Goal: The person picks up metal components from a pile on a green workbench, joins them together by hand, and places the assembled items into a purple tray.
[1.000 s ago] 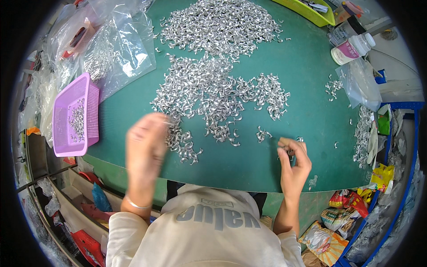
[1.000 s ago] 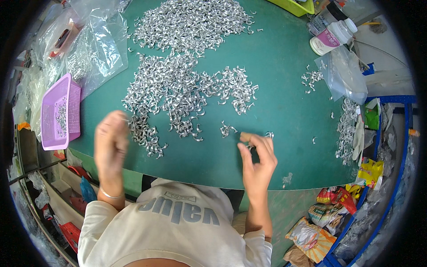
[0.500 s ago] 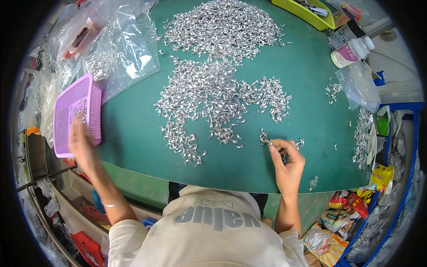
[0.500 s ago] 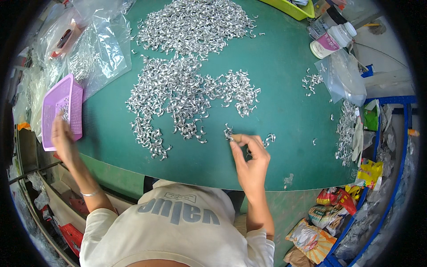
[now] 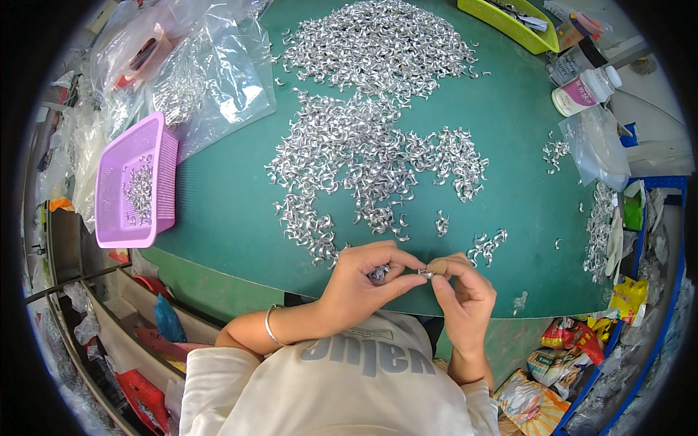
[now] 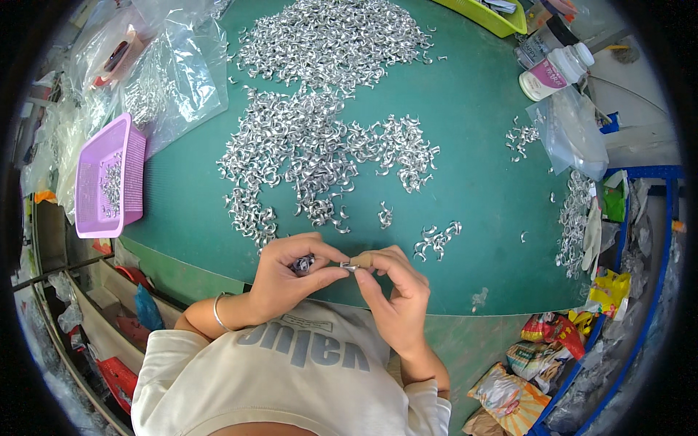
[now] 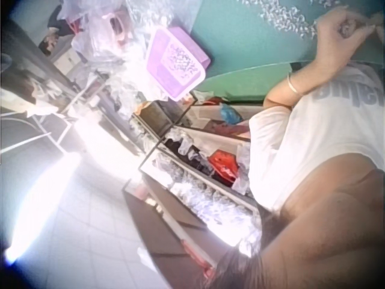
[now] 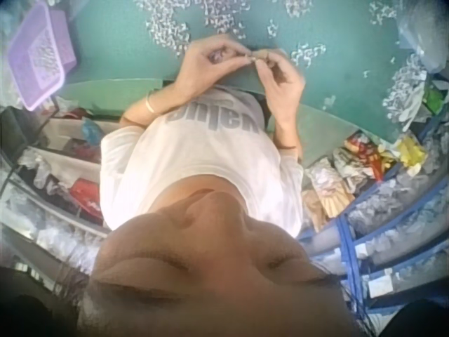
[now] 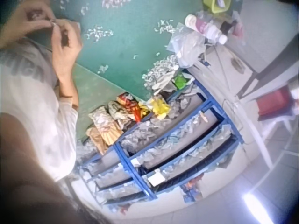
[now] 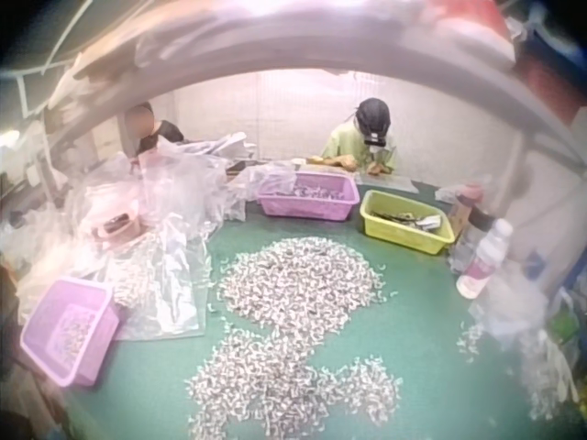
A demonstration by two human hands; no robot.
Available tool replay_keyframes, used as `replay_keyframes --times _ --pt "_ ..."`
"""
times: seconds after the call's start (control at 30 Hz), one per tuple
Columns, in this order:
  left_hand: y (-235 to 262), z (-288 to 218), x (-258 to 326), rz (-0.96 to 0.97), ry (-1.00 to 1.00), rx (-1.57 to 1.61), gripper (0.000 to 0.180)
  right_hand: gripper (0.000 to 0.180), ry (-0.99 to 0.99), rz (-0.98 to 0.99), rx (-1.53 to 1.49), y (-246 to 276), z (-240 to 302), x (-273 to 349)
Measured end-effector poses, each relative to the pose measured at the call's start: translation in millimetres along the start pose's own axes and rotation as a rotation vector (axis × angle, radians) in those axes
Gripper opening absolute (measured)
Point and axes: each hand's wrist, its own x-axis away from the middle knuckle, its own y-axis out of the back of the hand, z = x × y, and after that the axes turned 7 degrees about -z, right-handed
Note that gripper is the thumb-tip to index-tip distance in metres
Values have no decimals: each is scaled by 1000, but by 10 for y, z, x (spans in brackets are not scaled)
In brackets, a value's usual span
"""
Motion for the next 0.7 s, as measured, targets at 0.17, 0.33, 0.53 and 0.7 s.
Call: replay_keyframes --times 0.17,0.33,0.53,0.7 --pt "-1 3 18 -61 -172 -73 16 11 82 -36 40 -50 24 19" --pt "-6 13 5 4 -109 2 11 9 170 -43 103 -41 28 17" --pt "52 53 -61 347 836 814 17 7 169 10 165 -47 -23 23" --pt "88 79 -107 343 933 916 13 11 73 -191 357 38 -202 -117"
